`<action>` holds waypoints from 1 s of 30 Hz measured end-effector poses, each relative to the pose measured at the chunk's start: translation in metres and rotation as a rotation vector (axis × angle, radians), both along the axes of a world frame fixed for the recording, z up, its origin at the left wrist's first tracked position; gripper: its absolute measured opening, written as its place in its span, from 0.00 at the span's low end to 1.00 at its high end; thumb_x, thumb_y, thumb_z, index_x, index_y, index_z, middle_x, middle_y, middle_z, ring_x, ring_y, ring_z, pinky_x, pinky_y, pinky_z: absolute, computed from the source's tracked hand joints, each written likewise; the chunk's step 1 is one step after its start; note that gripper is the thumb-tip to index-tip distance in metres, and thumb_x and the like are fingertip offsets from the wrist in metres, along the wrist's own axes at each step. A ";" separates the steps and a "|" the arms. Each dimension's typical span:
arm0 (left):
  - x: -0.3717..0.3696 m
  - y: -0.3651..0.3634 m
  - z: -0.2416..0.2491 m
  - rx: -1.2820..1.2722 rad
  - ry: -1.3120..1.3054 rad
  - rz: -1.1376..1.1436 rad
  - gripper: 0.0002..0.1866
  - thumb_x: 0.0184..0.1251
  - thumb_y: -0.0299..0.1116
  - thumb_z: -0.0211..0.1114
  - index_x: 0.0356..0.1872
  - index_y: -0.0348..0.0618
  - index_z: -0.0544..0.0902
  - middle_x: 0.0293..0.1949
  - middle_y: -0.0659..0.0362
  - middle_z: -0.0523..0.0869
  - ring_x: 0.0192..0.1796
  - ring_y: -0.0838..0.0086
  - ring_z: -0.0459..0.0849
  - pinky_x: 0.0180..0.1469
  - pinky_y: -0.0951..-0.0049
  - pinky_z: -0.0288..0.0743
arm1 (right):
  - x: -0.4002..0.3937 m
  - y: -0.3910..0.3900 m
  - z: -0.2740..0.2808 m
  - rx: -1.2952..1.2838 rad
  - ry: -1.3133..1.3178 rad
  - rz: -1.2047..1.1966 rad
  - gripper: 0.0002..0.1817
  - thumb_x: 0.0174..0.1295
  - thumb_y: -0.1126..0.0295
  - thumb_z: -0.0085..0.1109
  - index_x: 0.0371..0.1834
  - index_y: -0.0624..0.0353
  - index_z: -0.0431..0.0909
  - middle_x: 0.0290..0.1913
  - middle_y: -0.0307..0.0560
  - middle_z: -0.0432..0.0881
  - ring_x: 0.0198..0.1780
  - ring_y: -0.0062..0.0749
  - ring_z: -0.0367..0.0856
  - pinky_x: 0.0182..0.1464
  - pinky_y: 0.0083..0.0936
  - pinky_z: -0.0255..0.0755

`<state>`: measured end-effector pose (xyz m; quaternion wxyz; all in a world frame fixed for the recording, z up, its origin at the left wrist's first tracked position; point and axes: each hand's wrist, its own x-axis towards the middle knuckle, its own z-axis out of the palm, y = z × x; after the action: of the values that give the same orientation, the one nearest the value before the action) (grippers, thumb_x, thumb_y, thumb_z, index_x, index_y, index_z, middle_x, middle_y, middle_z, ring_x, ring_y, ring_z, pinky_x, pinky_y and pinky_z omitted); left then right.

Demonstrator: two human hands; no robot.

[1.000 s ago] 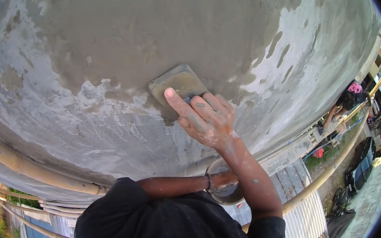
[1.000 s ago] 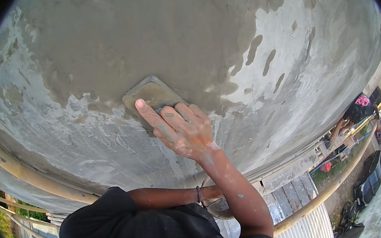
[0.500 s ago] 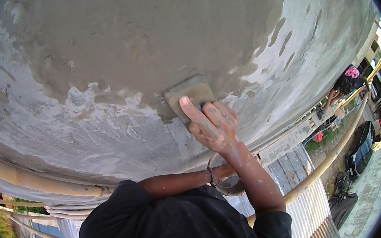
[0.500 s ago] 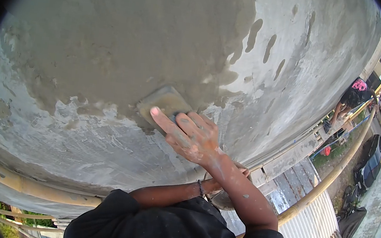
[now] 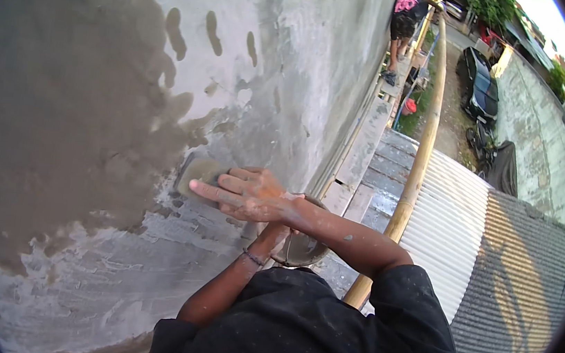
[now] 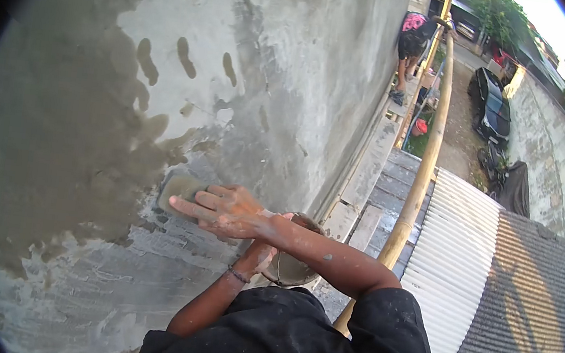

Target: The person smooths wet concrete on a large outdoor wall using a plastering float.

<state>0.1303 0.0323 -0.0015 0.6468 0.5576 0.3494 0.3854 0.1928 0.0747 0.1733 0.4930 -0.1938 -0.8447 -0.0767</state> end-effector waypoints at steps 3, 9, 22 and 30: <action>-0.006 -0.008 0.011 -0.421 -0.162 -0.190 0.42 0.70 0.69 0.48 0.71 0.42 0.64 0.37 0.67 0.74 0.38 0.83 0.72 0.45 0.78 0.71 | 0.072 -0.009 -0.013 -0.392 0.214 -0.281 0.32 0.56 0.72 0.60 0.68 0.45 0.73 0.33 0.46 0.81 0.26 0.38 0.79 0.30 0.33 0.77; 0.011 0.003 0.056 -0.440 -0.029 -0.083 0.45 0.69 0.71 0.46 0.72 0.42 0.61 0.32 0.67 0.70 0.31 0.84 0.66 0.37 0.81 0.64 | 0.198 -0.036 -0.112 -1.281 -0.017 -0.639 0.22 0.60 0.61 0.52 0.56 0.52 0.83 0.38 0.60 0.86 0.40 0.51 0.86 0.49 0.38 0.78; 0.032 0.040 0.100 -0.280 0.054 -0.210 0.49 0.68 0.74 0.37 0.75 0.41 0.54 0.32 0.67 0.70 0.30 0.86 0.61 0.33 0.84 0.58 | 0.094 -0.007 -0.274 -1.056 -0.723 -0.228 0.14 0.60 0.61 0.54 0.45 0.53 0.80 0.50 0.48 0.83 0.52 0.45 0.83 0.49 0.42 0.78; 0.062 0.042 0.033 0.563 0.322 0.129 0.28 0.80 0.47 0.45 0.69 0.36 0.64 0.42 0.57 0.76 0.38 0.74 0.74 0.47 0.75 0.73 | 0.098 -0.026 -0.272 -0.958 -0.486 -0.314 0.20 0.61 0.59 0.53 0.56 0.51 0.78 0.59 0.55 0.79 0.58 0.49 0.80 0.56 0.48 0.73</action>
<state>0.1922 0.0741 0.0314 0.3780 0.7452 0.3612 0.4139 0.2907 0.0485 -0.0984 0.1238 -0.4966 -0.8353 0.2007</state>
